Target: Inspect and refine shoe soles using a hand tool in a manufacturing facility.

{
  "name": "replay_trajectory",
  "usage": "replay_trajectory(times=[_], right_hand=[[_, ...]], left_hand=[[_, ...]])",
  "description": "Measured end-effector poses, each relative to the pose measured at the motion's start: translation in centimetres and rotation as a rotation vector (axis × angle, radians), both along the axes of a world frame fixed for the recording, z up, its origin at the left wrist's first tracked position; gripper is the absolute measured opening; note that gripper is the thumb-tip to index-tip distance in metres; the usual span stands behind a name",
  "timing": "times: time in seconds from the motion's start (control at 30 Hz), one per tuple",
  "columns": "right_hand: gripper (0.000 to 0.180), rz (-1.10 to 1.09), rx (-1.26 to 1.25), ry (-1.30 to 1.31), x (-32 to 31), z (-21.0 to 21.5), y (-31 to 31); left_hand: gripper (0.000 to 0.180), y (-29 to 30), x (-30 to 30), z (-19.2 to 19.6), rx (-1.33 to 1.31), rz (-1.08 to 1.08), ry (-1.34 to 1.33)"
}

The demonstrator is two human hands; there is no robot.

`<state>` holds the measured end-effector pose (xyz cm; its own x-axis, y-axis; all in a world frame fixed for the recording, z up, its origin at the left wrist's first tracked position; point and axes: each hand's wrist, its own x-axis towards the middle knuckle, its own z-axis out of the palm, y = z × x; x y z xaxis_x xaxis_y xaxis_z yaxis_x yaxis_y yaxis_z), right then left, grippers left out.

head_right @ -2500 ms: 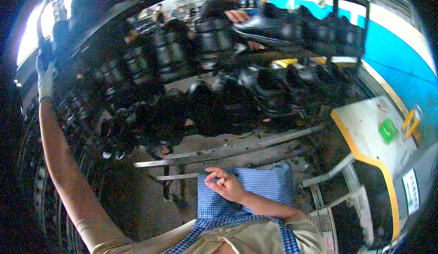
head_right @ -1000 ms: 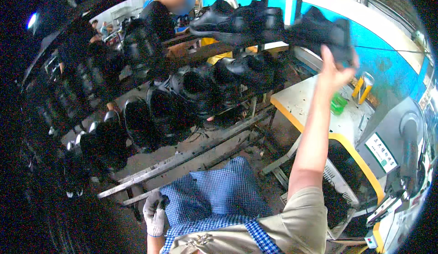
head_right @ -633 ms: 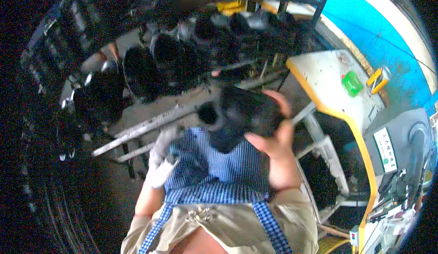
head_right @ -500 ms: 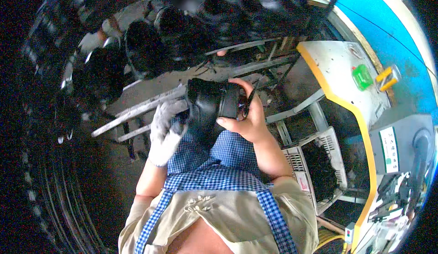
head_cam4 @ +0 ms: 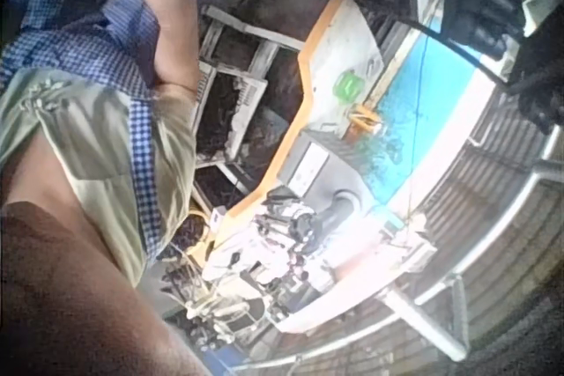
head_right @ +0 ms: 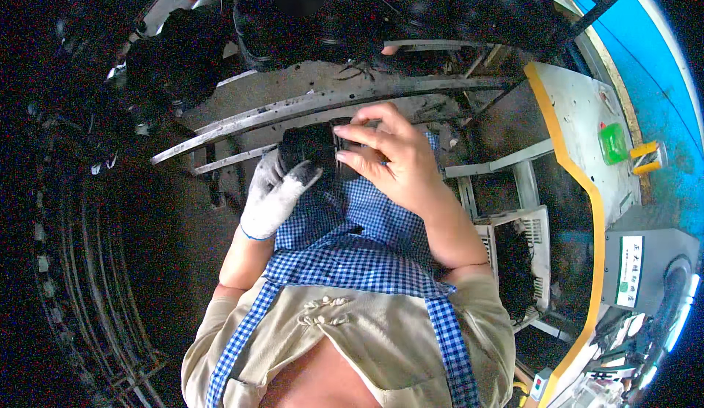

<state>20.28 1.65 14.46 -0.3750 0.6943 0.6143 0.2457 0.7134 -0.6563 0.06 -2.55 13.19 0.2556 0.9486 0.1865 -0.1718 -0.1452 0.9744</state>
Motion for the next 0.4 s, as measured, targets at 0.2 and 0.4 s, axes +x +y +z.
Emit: replay_trajectory(times=[0.2,0.4], right_hand=[[0.029,-0.025,0.119,-0.19,-0.4,1.3,-0.5],[0.03,-0.193,0.226,-0.372,-1.5,-1.3,0.3]], left_hand=[[0.03,0.3,0.1,0.6,0.378,0.094,0.363],[0.03,0.0,0.0,-0.3,0.399,0.219,0.478]])
